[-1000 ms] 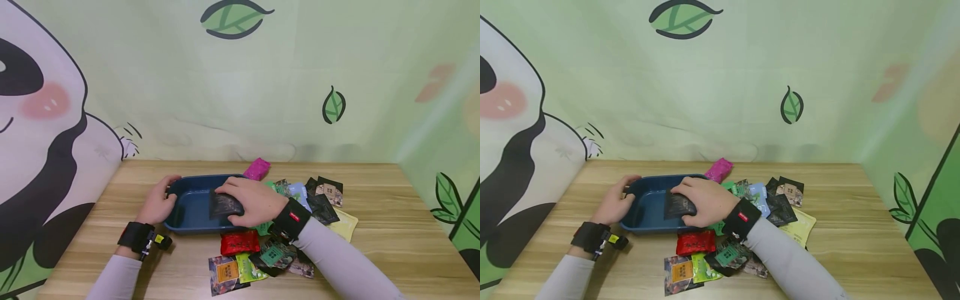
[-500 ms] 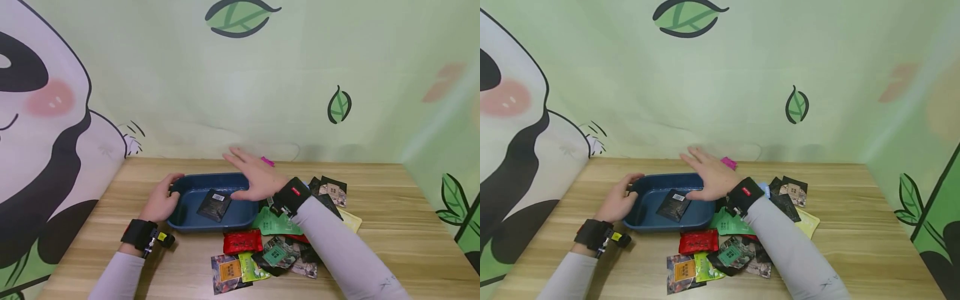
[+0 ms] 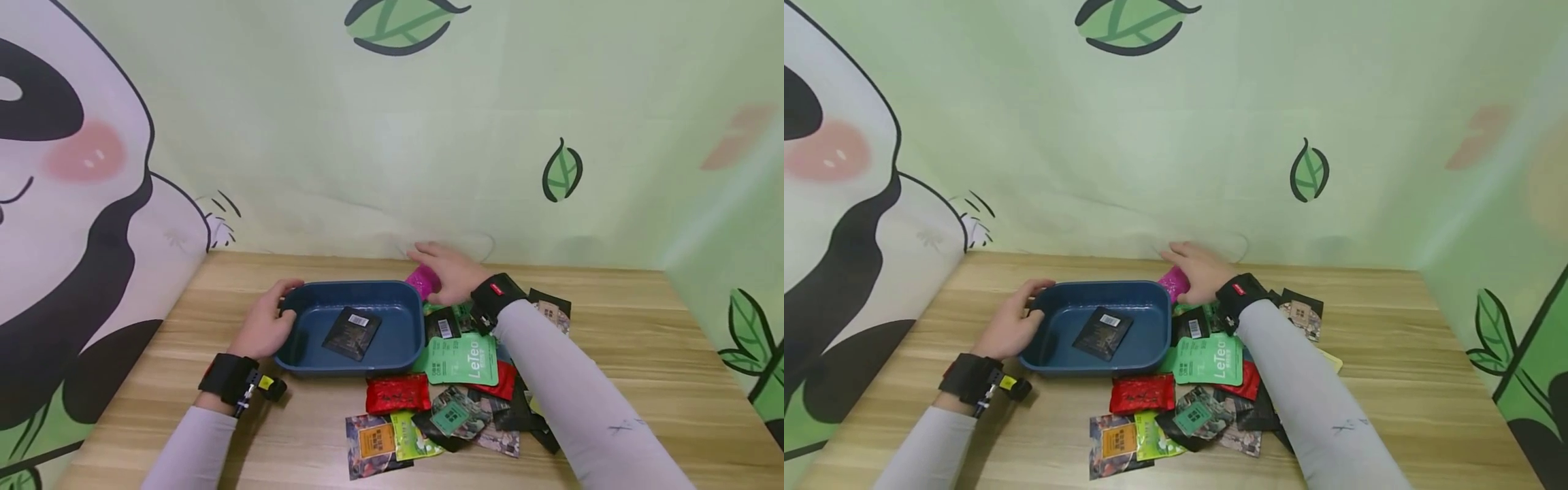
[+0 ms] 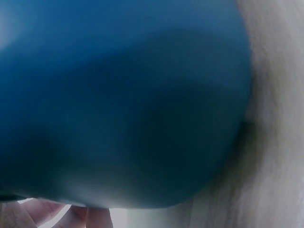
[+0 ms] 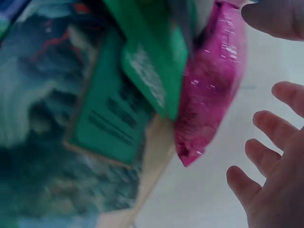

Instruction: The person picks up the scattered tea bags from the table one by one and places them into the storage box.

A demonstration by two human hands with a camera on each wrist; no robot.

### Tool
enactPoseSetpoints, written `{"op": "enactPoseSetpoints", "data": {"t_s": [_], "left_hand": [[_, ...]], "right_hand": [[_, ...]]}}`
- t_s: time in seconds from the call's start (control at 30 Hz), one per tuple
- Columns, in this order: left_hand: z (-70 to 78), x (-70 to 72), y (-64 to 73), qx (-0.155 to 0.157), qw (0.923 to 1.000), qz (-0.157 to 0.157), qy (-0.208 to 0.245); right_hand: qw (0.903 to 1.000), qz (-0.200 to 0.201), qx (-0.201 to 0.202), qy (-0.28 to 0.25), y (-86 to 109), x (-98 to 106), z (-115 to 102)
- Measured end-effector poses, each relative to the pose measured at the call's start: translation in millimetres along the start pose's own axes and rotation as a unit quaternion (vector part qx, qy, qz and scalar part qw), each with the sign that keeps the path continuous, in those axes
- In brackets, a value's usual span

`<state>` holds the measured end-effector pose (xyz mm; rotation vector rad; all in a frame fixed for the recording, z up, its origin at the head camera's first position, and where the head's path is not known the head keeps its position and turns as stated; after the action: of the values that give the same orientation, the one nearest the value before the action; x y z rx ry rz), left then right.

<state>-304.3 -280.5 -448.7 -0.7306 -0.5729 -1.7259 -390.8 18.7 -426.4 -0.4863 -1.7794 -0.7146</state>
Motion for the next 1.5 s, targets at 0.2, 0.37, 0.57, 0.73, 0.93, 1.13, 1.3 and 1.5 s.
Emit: {"op": "enactPoseSetpoints", "data": {"t_s": [0.2,0.37,0.57,0.73,0.93,1.13,1.3,1.5], "left_hand": [[0.7,-1.7,-0.5,0.006,0.9999,-0.009,0.0],[-0.5,-2.1,0.1,0.012,0.9999,-0.008,0.002],[-1.0,-1.8,1.5,0.015,0.9998,-0.01,0.007],[-0.8,-0.9,2.4,0.017,0.9998,-0.01,0.006],[-0.9,-1.9,2.3,0.018,0.9998,-0.012,0.005],[-0.9,-1.9,2.5,0.021,0.9997,-0.013,0.006],[0.2,-1.1,2.6,0.028,0.9995,-0.012,0.005],[1.2,-2.3,1.8,0.027,0.9995,-0.016,0.003]], "right_hand": [[0.9998,-0.02,0.007,0.006,-6.9,-13,-2],[0.9994,-0.033,-0.001,-0.002,-8.6,-20,-2],[0.9986,-0.043,-0.029,-0.012,-4.0,-26,8],[0.9991,-0.014,-0.04,0.0,3.1,-23,15],[0.9984,0.012,-0.054,0.01,14.9,-21,22],[0.9977,0.032,-0.058,-0.013,22.6,-12,18],[0.9972,0.073,-0.015,0.005,24.5,12,-14],[0.9902,0.107,0.057,0.069,18.4,34,-76]]}}
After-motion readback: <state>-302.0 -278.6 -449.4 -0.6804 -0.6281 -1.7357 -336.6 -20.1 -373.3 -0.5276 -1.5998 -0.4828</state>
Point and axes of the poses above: each hand's wrist, its own y-axis away from the middle knuckle, its own x-axis out of the back of the hand, z = x × y, the point moved 9 cm from there along -y, towards the middle knuckle, and after that the axes turned 14 degrees about -z, right-handed, at the moved point
